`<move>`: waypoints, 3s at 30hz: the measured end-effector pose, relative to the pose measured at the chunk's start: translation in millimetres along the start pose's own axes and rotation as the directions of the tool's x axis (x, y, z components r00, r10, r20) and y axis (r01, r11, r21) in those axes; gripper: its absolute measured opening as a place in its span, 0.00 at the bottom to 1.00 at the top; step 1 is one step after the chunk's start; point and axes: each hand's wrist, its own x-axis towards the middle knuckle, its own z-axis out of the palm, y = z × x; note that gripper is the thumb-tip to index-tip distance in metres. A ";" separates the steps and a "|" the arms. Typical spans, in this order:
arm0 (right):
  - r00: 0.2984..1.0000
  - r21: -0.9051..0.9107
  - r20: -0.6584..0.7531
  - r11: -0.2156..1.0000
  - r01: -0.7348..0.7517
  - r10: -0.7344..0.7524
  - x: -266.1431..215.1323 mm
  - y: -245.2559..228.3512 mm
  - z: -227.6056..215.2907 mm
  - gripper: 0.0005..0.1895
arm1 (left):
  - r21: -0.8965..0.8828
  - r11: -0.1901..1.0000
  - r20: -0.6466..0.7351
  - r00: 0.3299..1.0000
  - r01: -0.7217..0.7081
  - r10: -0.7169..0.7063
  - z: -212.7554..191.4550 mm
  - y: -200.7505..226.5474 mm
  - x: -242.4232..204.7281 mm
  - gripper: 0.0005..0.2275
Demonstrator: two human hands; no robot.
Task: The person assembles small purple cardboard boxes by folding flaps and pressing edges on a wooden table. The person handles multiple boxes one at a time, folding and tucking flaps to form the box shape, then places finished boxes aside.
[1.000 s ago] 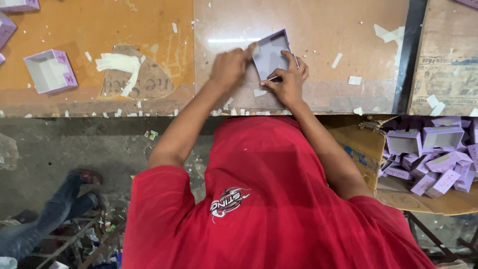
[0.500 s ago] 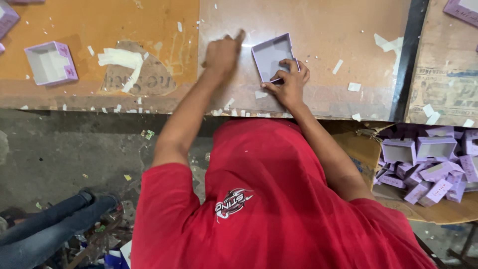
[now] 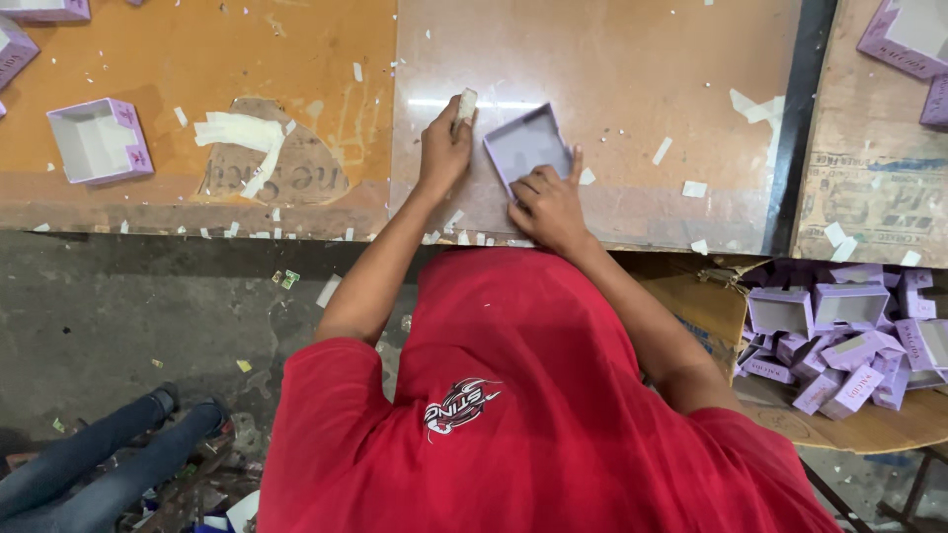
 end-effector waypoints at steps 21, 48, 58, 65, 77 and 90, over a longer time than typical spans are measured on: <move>0.857 0.939 0.167 0.187 -0.289 0.488 6.8 39.7 5.3 0.08 | 0.612 0.745 0.233 0.961 -0.265 0.150 2.4 124.3 -2.6 0.19; 0.734 0.955 0.115 0.130 -0.268 0.670 -76.9 97.8 -34.8 0.11 | 0.705 0.704 0.097 0.995 -0.092 0.034 -69.0 13.3 45.1 0.16; 0.038 0.272 -0.378 0.151 -0.950 0.925 -334.0 100.0 -268.7 0.20 | 0.685 0.728 -0.026 0.997 -0.033 0.070 -42.8 -29.3 15.6 0.17; 0.620 -0.314 -0.645 0.585 -0.748 0.447 -232.1 93.1 -205.3 0.18 | 0.746 0.658 -0.239 0.964 0.107 0.115 -59.3 -45.4 70.0 0.24; 0.972 0.315 -0.051 0.920 0.235 -0.230 244.7 -38.0 13.0 0.24 | 0.691 0.552 -0.604 0.793 0.466 0.087 -79.5 -98.1 110.5 0.15; 0.909 0.197 0.356 0.968 0.153 -0.216 562.5 18.1 241.3 0.10 | 0.624 0.577 -0.583 0.806 0.527 -0.106 -83.7 -93.1 125.8 0.16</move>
